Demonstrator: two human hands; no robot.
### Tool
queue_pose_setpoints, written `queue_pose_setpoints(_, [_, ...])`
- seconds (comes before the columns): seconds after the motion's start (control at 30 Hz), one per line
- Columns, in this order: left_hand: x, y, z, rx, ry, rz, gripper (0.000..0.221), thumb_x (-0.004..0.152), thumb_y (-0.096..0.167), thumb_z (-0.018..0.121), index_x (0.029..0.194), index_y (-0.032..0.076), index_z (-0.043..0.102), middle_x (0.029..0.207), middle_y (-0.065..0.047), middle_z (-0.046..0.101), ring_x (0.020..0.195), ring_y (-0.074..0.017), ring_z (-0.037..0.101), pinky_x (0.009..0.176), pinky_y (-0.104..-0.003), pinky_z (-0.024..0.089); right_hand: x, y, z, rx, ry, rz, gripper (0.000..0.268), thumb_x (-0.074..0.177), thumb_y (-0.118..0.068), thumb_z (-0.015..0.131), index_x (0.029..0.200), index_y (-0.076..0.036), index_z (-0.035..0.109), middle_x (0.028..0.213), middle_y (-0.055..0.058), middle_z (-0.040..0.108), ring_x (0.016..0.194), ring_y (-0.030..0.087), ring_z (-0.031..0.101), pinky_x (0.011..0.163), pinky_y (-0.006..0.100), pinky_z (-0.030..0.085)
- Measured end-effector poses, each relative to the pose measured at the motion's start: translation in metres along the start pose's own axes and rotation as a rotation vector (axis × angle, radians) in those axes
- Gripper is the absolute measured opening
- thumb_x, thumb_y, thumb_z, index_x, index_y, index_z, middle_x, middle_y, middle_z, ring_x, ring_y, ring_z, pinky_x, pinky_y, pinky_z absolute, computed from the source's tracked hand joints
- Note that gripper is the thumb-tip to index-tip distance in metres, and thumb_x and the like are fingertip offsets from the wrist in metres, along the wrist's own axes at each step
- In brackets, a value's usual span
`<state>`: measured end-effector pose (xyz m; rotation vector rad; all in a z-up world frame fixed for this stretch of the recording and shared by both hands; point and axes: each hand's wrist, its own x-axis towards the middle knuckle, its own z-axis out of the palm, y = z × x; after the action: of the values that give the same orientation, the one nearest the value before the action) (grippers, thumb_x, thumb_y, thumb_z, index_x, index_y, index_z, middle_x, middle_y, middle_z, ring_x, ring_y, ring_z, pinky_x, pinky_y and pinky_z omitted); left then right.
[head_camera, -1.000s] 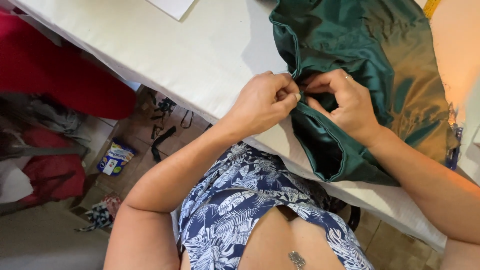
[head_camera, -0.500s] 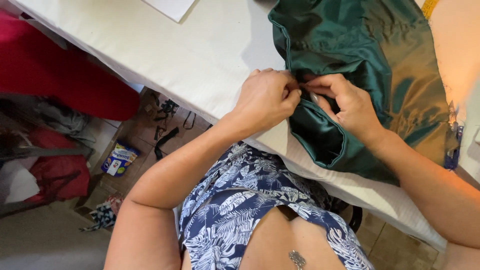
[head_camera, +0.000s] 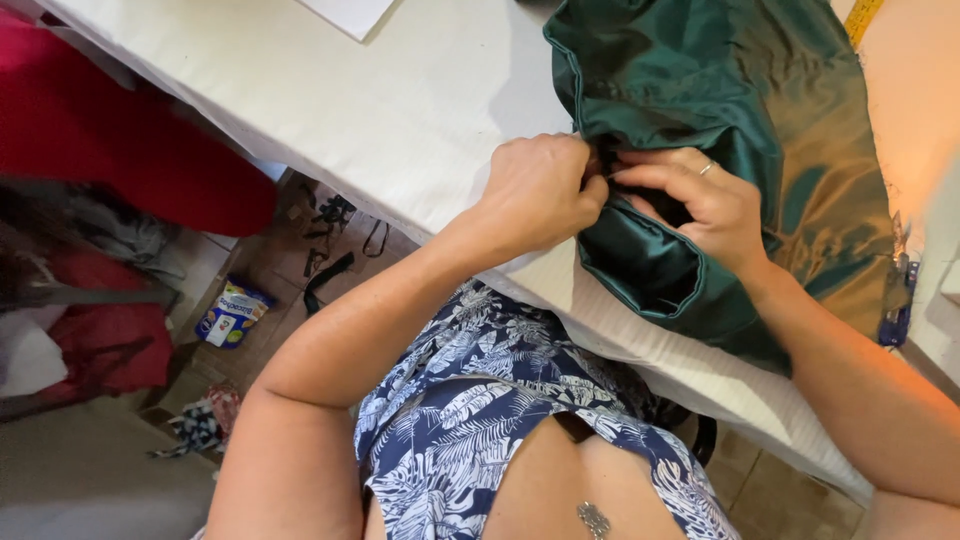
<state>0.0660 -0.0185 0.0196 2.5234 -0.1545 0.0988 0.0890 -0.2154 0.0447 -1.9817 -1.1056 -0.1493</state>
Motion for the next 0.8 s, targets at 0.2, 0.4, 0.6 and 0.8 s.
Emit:
queue_pose_setpoints(0.2, [0.0,-0.002,-0.002,0.035,-0.032,0.018,0.029,0.082,0.031,0.058,0.074,0.006,0.071,0.065,-0.011,0.065,0.067,-0.0406,0.069,0.064,-0.056,0.055,0.003,0.015,0.003,-0.058,-0.01,-0.128,0.013,0.095,-0.001,0.078,0.107,-0.004,0.076,0.11,0.013,0.073,0.1,0.029,0.069,0.091,0.038,0.054])
queue_pose_setpoints(0.4, [0.011,-0.005,0.007,0.077,-0.032,-0.001,0.028,0.081,0.034,0.058,0.077,0.008,0.071,0.066,-0.006,0.064,0.067,-0.0364,0.07,0.062,-0.055,0.055,0.009,0.0,0.005,-0.068,0.058,-0.094,0.012,0.095,-0.001,0.08,0.106,-0.005,0.078,0.102,0.012,0.073,0.095,0.029,0.07,0.087,0.039,0.055])
queue_pose_setpoints(0.6, [0.0,-0.004,0.002,-0.024,0.057,0.018,0.026,0.082,0.033,0.06,0.086,0.009,0.068,0.071,-0.004,0.066,0.071,-0.0382,0.071,0.064,-0.055,0.053,0.009,0.003,0.003,-0.14,0.023,-0.164,0.011,0.097,0.002,0.075,0.107,-0.002,0.076,0.102,0.015,0.073,0.095,0.033,0.069,0.086,0.043,0.056])
queue_pose_setpoints(0.8, [-0.047,0.004,-0.028,-0.557,0.174,0.119,0.014,0.085,0.028,0.067,0.093,0.016,0.069,0.076,-0.006,0.067,0.075,-0.0309,0.071,0.071,-0.047,0.056,0.015,-0.058,0.0,-0.588,0.151,-0.545,0.004,0.098,-0.008,0.075,0.096,-0.007,0.078,0.105,0.006,0.076,0.087,0.021,0.073,0.072,0.032,0.06])
